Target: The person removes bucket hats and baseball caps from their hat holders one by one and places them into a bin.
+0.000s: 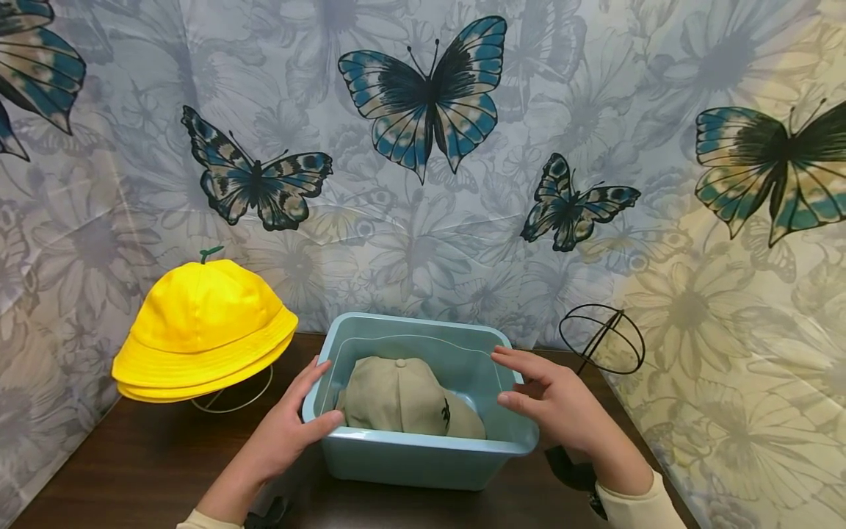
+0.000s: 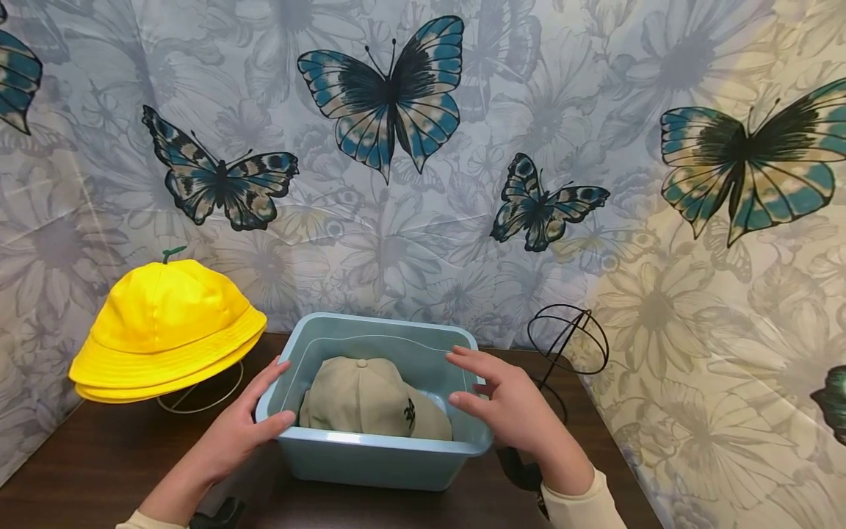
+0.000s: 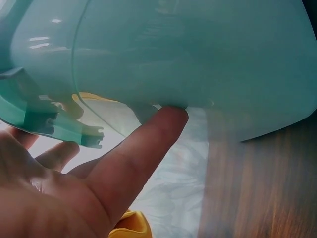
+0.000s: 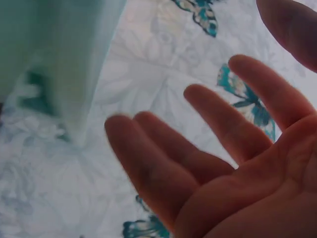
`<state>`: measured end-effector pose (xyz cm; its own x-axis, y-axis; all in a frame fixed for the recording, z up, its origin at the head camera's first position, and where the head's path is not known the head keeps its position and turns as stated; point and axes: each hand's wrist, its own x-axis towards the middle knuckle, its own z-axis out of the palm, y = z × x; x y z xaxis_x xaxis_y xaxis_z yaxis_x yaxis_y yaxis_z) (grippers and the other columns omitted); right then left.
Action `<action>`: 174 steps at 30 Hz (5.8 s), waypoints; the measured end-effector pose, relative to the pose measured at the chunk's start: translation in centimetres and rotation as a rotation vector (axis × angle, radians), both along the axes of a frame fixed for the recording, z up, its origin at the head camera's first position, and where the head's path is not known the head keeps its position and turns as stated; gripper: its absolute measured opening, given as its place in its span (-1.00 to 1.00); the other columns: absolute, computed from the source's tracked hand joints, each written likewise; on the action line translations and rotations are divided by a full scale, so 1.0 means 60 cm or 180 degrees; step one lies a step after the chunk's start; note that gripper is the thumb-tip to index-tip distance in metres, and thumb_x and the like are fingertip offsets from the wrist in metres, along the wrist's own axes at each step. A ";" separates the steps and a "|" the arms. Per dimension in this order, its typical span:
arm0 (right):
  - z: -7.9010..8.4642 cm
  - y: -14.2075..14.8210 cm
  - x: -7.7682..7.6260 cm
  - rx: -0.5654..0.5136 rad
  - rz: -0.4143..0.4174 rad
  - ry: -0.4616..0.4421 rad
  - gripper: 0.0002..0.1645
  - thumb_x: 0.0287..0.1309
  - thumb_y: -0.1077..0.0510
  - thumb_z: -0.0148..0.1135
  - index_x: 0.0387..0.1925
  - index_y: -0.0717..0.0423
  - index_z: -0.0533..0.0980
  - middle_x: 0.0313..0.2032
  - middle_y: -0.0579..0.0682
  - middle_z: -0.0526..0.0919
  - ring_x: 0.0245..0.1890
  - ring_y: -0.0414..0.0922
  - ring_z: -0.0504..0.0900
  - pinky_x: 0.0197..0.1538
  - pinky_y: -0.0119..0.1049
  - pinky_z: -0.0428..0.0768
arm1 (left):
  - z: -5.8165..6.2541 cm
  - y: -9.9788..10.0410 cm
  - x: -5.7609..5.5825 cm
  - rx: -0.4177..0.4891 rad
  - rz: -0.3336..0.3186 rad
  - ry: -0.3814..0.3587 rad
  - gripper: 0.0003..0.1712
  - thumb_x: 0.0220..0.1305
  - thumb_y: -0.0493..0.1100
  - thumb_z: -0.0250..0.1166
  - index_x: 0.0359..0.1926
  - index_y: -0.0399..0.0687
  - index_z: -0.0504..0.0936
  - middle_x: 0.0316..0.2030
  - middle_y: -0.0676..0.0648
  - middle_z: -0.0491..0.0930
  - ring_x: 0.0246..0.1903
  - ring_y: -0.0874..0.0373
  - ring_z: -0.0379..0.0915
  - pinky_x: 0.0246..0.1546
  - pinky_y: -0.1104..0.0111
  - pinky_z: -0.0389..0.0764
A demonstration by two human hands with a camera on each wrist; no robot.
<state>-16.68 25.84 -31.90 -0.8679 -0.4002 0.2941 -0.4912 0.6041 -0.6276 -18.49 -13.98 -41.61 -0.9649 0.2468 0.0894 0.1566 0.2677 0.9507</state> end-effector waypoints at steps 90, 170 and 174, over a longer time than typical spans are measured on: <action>-0.129 -0.019 0.001 -0.0564 -0.1091 -0.0513 0.17 0.09 -0.11 0.47 0.56 0.09 0.04 0.55 -0.05 -0.09 0.49 0.19 -0.08 0.25 0.41 0.11 | -0.005 0.001 -0.003 -0.0023 0.0089 0.0125 -0.08 0.28 0.08 0.34 0.54 0.09 0.11 0.56 -0.06 -0.21 0.41 -0.25 -0.06 0.18 -0.18 0.35; -0.121 -0.019 0.002 -0.0577 -0.1119 -0.0693 0.15 0.13 -0.15 0.43 0.58 0.00 0.00 0.56 -0.12 -0.12 0.49 0.19 -0.08 0.27 0.39 0.11 | 0.287 -0.345 -0.226 -0.1619 -0.0452 -0.0314 -0.02 0.35 -0.16 0.33 0.57 -0.20 -0.08 0.43 -0.53 -0.06 0.29 -0.51 0.12 -0.04 -0.07 0.58; -0.120 -0.019 0.003 -0.0569 -0.1122 -0.0707 0.15 0.13 -0.14 0.43 0.57 0.02 0.01 0.56 -0.11 -0.12 0.49 0.20 -0.07 0.26 0.40 0.12 | 0.283 -0.342 -0.229 -0.1653 -0.0440 -0.0335 0.00 0.33 -0.13 0.35 0.56 -0.21 -0.07 0.41 -0.55 -0.03 0.25 -0.49 0.20 -0.04 -0.06 0.59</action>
